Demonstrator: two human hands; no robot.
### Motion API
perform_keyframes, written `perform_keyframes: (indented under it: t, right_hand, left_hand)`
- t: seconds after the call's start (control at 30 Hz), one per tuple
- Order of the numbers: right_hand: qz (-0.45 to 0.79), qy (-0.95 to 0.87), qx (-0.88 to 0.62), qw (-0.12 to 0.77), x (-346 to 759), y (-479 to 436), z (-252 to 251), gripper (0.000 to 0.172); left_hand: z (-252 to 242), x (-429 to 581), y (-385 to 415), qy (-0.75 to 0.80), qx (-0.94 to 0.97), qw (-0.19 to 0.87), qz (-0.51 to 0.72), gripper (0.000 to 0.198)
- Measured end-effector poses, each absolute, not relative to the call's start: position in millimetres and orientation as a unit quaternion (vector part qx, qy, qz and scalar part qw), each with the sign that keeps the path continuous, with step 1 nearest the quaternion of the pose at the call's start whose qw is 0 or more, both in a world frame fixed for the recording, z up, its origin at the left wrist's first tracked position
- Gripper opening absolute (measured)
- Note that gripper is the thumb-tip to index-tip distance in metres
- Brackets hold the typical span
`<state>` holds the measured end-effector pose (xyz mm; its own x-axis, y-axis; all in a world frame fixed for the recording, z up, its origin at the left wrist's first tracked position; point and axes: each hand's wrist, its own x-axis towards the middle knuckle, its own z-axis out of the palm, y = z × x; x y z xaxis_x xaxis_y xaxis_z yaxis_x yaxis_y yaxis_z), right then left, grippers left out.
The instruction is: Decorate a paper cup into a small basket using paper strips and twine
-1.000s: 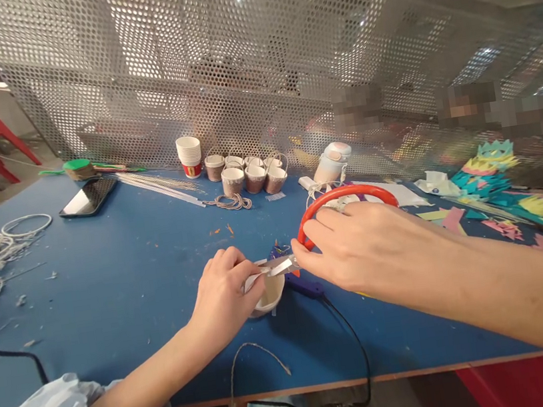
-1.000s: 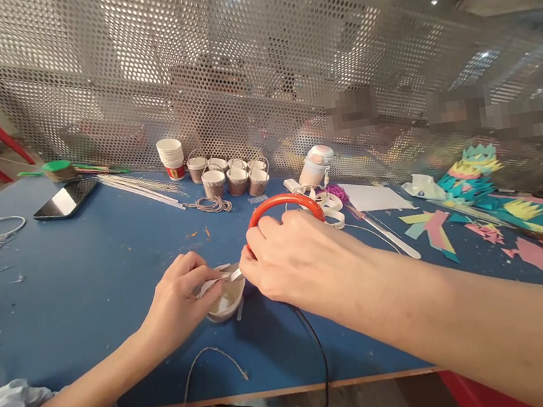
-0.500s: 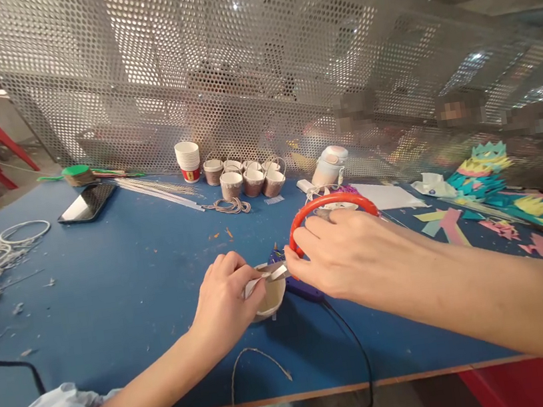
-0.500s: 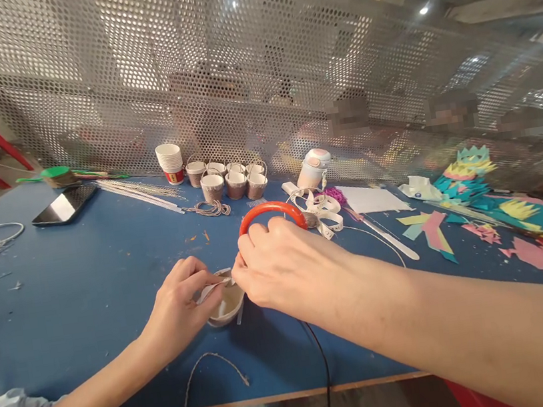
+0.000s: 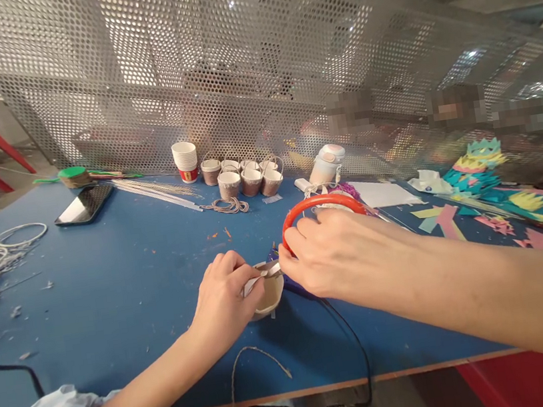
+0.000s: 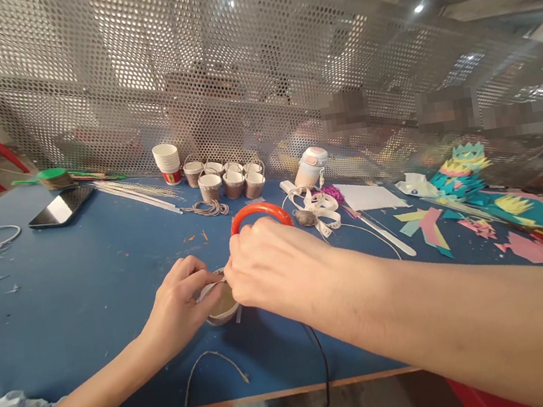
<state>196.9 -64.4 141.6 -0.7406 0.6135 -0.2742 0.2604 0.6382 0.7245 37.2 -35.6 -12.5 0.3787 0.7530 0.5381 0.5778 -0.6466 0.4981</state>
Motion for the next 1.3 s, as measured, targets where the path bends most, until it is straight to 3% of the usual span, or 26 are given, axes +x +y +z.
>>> perform_keyframes:
  t: [0.23, 0.6, 0.9, 1.3]
  right_hand:
    - [0.316, 0.863, 0.263, 0.293, 189.8, -66.2, 145.0, 0.021]
    - [0.301, 0.847, 0.258, 0.355, 183.5, -69.3, 149.1, 0.021]
    - [0.369, 0.863, 0.246, 0.243, 192.8, -63.9, 135.4, 0.012]
    - [0.254, 0.861, 0.273, 0.346, 177.3, -57.2, 147.0, 0.015]
  left_hand:
    - [-13.1, 37.4, -34.8, 0.405, 0.821, 0.121, 0.384, 0.02]
    - [-14.9, 35.9, -34.2, 0.403, 0.82, 0.117, 0.388, 0.02]
    - [-15.1, 36.3, -32.3, 0.388, 0.824, 0.104, 0.399, 0.018]
    - [-15.7, 35.7, -33.3, 0.384, 0.83, 0.096, 0.393, 0.017]
